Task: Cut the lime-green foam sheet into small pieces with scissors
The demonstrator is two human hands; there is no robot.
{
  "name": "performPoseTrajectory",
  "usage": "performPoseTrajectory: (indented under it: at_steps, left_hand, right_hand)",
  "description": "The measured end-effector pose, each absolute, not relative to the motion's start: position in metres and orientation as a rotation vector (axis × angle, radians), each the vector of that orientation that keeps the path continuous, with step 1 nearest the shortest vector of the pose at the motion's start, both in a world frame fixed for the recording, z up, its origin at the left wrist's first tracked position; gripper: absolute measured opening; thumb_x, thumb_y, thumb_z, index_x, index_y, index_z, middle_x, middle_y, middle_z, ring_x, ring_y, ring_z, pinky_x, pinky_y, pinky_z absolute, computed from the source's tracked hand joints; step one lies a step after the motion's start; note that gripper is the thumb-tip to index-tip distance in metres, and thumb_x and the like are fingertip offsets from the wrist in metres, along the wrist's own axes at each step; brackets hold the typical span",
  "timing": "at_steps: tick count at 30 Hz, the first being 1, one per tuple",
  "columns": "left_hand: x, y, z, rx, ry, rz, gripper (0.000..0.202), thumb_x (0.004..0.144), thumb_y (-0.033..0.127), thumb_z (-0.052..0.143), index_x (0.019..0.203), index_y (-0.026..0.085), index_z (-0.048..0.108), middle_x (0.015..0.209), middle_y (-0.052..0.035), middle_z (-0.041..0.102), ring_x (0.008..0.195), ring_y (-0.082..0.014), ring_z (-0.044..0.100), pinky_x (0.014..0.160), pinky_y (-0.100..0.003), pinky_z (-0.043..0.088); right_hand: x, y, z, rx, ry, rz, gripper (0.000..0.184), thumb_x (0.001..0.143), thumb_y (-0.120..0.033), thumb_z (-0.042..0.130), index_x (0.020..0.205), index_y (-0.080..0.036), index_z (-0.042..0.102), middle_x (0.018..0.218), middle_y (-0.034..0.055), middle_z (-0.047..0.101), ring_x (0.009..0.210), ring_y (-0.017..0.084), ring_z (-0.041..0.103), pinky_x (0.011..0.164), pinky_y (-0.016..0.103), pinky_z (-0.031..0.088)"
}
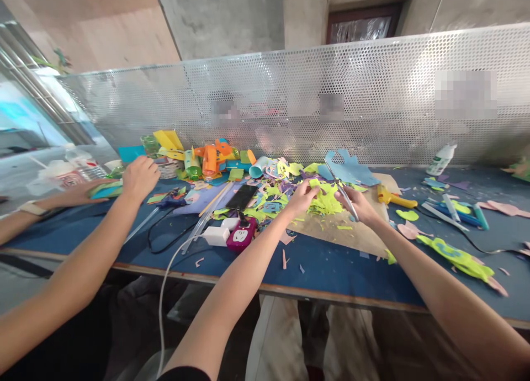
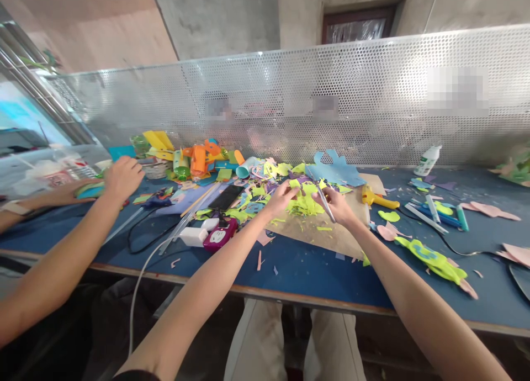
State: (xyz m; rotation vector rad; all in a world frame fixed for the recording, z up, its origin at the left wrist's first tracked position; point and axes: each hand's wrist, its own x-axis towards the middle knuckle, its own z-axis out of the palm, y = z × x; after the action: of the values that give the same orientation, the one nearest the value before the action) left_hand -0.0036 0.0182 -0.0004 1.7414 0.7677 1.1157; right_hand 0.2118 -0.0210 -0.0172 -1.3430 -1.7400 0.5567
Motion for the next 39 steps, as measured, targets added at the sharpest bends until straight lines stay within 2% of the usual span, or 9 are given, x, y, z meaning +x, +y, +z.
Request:
performPoseTrajectory:
  at_steps: [7, 10, 15, 21, 27, 34, 39]
  left_hand:
    - [-0.008, 0.016, 0.007, 1.742, 0.709, 1.238, 0.033, 0.091, 0.048, 0.057, 0.084, 0.017, 0.061, 0.083, -0.0045, 0.064, 0.067, -0.0112, 0.047, 0.064, -0.025, 0.039]
    - [-0.008, 0.015, 0.009, 1.776, 0.733, 1.219, 0.035, 0.09, 0.05, 0.057, 0.082, 0.016, 0.062, 0.078, -0.0037, 0.062, 0.064, -0.0107, 0.045, 0.061, -0.025, 0.036]
    - [-0.007, 0.01, 0.011, 1.812, 0.736, 1.161, 0.036, 0.089, 0.05, 0.057, 0.079, 0.016, 0.063, 0.075, -0.0031, 0.063, 0.056, -0.0094, 0.038, 0.054, -0.026, 0.03]
    - [-0.006, 0.007, 0.013, 1.795, 0.701, 1.171, 0.036, 0.089, 0.05, 0.057, 0.077, 0.016, 0.061, 0.075, -0.0037, 0.063, 0.061, -0.0105, 0.043, 0.057, -0.026, 0.033]
    - [-0.007, 0.008, 0.013, 1.801, 0.663, 1.19, 0.036, 0.089, 0.046, 0.059, 0.072, 0.015, 0.062, 0.068, -0.0007, 0.056, 0.059, -0.0094, 0.039, 0.057, -0.026, 0.03]
    - [-0.01, 0.006, 0.016, 1.813, 0.708, 1.186, 0.037, 0.089, 0.048, 0.059, 0.073, 0.015, 0.062, 0.067, -0.0001, 0.055, 0.053, -0.0081, 0.033, 0.053, -0.027, 0.026]
    - [-0.012, 0.005, 0.018, 1.802, 0.727, 1.164, 0.037, 0.088, 0.048, 0.06, 0.071, 0.016, 0.057, 0.066, 0.0, 0.056, 0.05, -0.0072, 0.032, 0.05, -0.027, 0.025]
  right_hand:
    - [0.21, -0.022, -0.018, -1.375, -1.956, 0.423, 0.044, 0.082, -0.063, 0.053, 0.073, -0.02, 0.053, 0.064, -0.0014, 0.05, 0.06, 0.016, 0.045, 0.057, 0.03, 0.034]
    - [0.209, -0.024, -0.017, -1.345, -2.025, 0.491, 0.045, 0.082, -0.064, 0.051, 0.074, -0.02, 0.053, 0.065, -0.0011, 0.051, 0.06, 0.016, 0.046, 0.057, 0.03, 0.035]
    - [0.207, -0.029, -0.015, -1.29, -2.039, 0.621, 0.045, 0.083, -0.065, 0.05, 0.072, -0.022, 0.047, 0.063, -0.003, 0.044, 0.057, 0.014, 0.042, 0.053, 0.029, 0.035]
    - [0.208, -0.031, -0.018, -1.246, -1.98, 0.857, 0.047, 0.082, -0.07, 0.05, 0.075, -0.023, 0.046, 0.057, -0.0029, 0.045, 0.051, 0.015, 0.045, 0.05, 0.031, 0.041]
    - [0.209, -0.034, -0.015, -1.207, -1.969, 0.949, 0.052, 0.081, -0.075, 0.048, 0.071, -0.024, 0.043, 0.055, -0.0037, 0.043, 0.047, 0.012, 0.038, 0.048, 0.029, 0.038]
    - [0.204, -0.036, -0.006, -1.339, -2.011, 0.701, 0.053, 0.079, -0.072, 0.051, 0.062, -0.023, 0.041, 0.048, -0.0035, 0.041, 0.044, 0.013, 0.043, 0.045, 0.028, 0.033]
    - [0.206, -0.03, -0.009, -1.445, -2.017, 0.446, 0.052, 0.08, -0.068, 0.055, 0.058, -0.021, 0.043, 0.05, -0.0031, 0.04, 0.045, 0.012, 0.038, 0.047, 0.029, 0.025]
